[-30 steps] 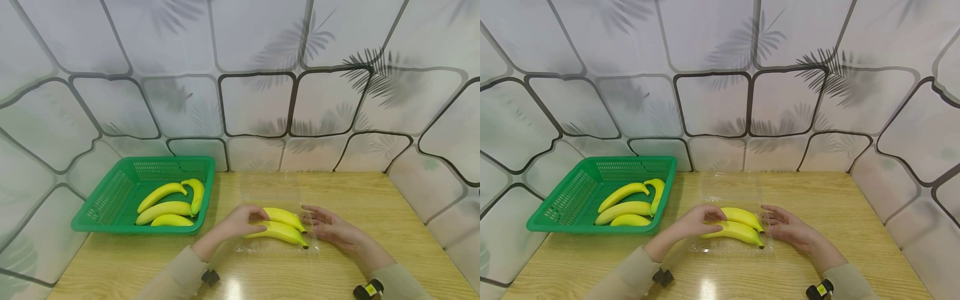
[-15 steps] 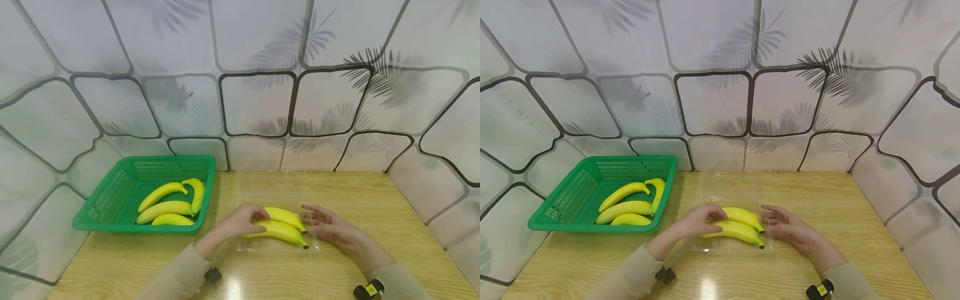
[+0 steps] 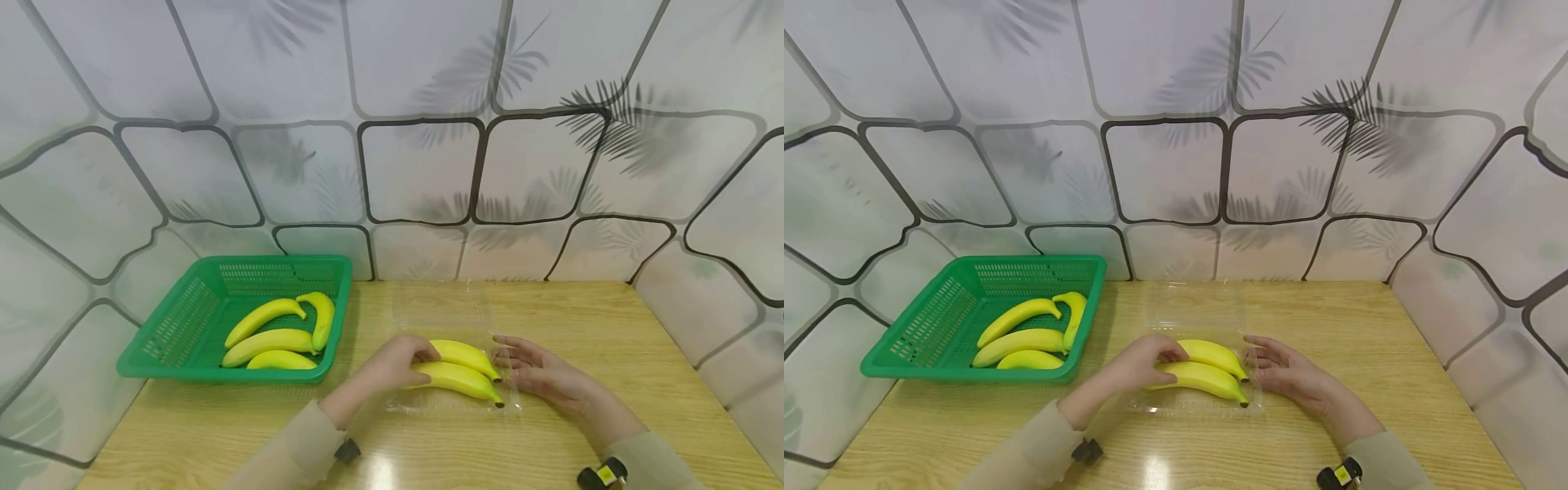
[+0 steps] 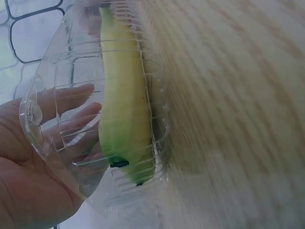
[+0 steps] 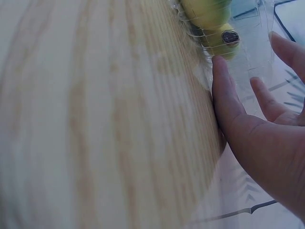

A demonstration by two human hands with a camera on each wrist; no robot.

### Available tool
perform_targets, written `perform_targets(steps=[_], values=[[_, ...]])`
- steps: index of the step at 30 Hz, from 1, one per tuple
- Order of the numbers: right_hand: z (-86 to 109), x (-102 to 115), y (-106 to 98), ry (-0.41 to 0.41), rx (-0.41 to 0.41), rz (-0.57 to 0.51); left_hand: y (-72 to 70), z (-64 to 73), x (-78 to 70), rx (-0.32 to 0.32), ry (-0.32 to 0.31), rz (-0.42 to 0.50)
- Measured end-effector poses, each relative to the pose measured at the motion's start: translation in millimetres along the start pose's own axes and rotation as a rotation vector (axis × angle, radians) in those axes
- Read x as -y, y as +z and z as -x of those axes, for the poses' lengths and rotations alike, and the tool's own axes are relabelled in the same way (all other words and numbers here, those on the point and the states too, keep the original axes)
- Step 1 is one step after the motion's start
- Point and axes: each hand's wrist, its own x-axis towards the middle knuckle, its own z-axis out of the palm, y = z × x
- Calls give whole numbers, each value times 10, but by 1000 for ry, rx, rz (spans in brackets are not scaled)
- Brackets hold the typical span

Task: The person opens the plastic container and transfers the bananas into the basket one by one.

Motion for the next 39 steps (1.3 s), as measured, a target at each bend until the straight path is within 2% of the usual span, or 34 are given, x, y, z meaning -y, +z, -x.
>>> perform_targets(steps=[6, 11, 20, 27, 31, 39], values=[[-3, -8, -1, -8, 5, -2, -13, 65, -1, -51, -14, -121], [-3, -3, 4, -8, 5, -9, -18, 67, 4, -45, -14, -177], [6, 0, 5, -16, 10, -5, -30, 26, 18, -17, 7, -197], [7, -1, 2, -9, 12, 5, -22, 13, 35, 10, 27, -286], [6, 1, 4, -5, 13, 2, -8, 4, 52, 4, 35, -306], [2, -3, -1, -9, 16, 6, 17, -2, 75, -32, 38, -275]])
